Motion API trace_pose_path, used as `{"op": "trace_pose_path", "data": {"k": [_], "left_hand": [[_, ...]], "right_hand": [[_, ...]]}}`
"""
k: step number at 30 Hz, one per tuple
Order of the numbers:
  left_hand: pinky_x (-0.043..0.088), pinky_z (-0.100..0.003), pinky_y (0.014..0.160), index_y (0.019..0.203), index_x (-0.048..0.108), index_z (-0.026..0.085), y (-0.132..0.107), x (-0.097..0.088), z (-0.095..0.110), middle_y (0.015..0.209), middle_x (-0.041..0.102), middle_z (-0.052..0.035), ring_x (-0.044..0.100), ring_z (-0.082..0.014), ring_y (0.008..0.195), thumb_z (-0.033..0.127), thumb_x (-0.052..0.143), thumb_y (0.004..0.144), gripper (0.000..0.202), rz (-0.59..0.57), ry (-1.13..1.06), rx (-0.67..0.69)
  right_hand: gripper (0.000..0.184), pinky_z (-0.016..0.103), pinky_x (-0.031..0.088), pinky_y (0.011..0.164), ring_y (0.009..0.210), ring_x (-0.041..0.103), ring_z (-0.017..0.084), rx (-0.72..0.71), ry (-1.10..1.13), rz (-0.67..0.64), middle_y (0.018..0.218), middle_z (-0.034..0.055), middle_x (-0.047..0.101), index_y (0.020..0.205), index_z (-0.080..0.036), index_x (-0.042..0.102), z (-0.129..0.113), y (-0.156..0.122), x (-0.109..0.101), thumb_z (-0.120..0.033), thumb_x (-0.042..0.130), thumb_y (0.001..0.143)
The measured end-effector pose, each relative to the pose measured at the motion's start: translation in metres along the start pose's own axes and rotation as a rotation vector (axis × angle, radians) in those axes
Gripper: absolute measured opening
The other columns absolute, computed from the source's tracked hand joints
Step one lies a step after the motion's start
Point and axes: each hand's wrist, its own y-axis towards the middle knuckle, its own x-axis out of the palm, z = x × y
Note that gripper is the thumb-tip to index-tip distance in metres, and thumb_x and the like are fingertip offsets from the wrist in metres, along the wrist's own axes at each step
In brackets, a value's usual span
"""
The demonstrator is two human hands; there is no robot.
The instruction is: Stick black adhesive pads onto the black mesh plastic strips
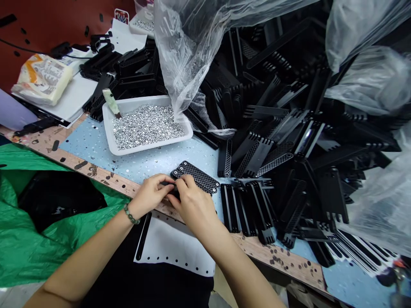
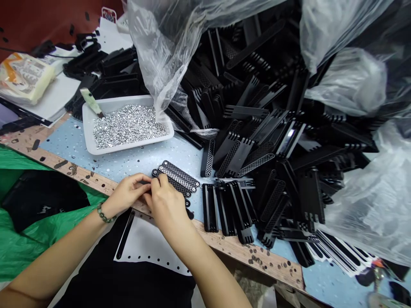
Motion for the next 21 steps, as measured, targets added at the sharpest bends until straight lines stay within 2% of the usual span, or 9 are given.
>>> {"op": "trace_pose_path", "data": {"k": [4, 7, 10, 14, 17, 21], "left_hand": [[0.055, -0.028, 0.065, 0.095, 0.066, 0.017, -0.006, 0.001, 0.002, 0.098, 0.068, -0.0070, 0.067, -0.0169, 0.079, 0.026, 0.058, 0.086, 0.015, 0.018, 0.014, 0.032], [0.057, -0.030, 0.067, 0.095, 0.065, 0.017, -0.006, 0.001, 0.001, 0.095, 0.067, -0.0062, 0.068, -0.0168, 0.078, 0.025, 0.058, 0.086, 0.014, 0.024, -0.028, -0.004], [0.058, -0.032, 0.070, 0.095, 0.064, 0.016, -0.004, 0.001, 0.001, 0.095, 0.065, -0.0055, 0.069, -0.0158, 0.076, 0.024, 0.058, 0.086, 0.014, 0.001, -0.083, -0.035], [0.058, -0.034, 0.075, 0.100, 0.067, 0.019, -0.004, 0.000, 0.001, 0.100, 0.060, -0.0059, 0.066, -0.0160, 0.083, 0.026, 0.054, 0.089, 0.019, -0.022, 0.020, 0.067], [0.057, -0.033, 0.074, 0.100, 0.068, 0.020, -0.005, 0.001, 0.002, 0.101, 0.058, -0.0059, 0.064, -0.0169, 0.087, 0.029, 0.057, 0.087, 0.019, -0.029, 0.105, 0.100], [0.056, -0.030, 0.069, 0.093, 0.068, 0.019, -0.004, 0.003, 0.002, 0.096, 0.058, -0.0048, 0.063, -0.0153, 0.078, 0.032, 0.062, 0.084, 0.017, -0.012, 0.130, 0.083]], "right_hand": [[0.014, 0.028, 0.045, 0.048, 0.073, 0.065, 0.019, -0.006, -0.033, 0.019, 0.109, 0.0132, 0.064, 0.090, -0.016, 0.061, -0.006, -0.012, -0.010, -0.029, 0.064, 0.084], [0.014, 0.029, 0.045, 0.051, 0.078, 0.065, 0.022, 0.072, -0.064, 0.053, 0.108, 0.0119, 0.066, 0.091, -0.018, 0.062, 0.009, -0.027, -0.017, -0.031, 0.062, 0.086], [0.013, 0.029, 0.046, 0.054, 0.071, 0.065, 0.019, 0.186, 0.105, 0.063, 0.095, 0.0072, 0.068, 0.095, -0.020, 0.061, 0.033, -0.041, -0.016, -0.029, 0.055, 0.089], [0.009, 0.028, 0.049, 0.060, 0.074, 0.067, 0.019, 0.314, 0.430, 0.087, 0.083, 0.0031, 0.070, 0.090, -0.022, 0.062, 0.054, -0.051, -0.003, -0.026, 0.054, 0.087], [0.008, 0.028, 0.048, 0.062, 0.071, 0.065, 0.018, 0.375, 0.490, 0.101, 0.079, 0.0021, 0.069, 0.087, -0.022, 0.062, 0.057, -0.050, 0.004, -0.026, 0.056, 0.084], [0.007, 0.026, 0.046, 0.062, 0.071, 0.064, 0.017, 0.370, 0.517, 0.097, 0.077, 0.0010, 0.068, 0.083, -0.022, 0.061, 0.058, -0.049, 0.005, -0.025, 0.055, 0.083]]}}
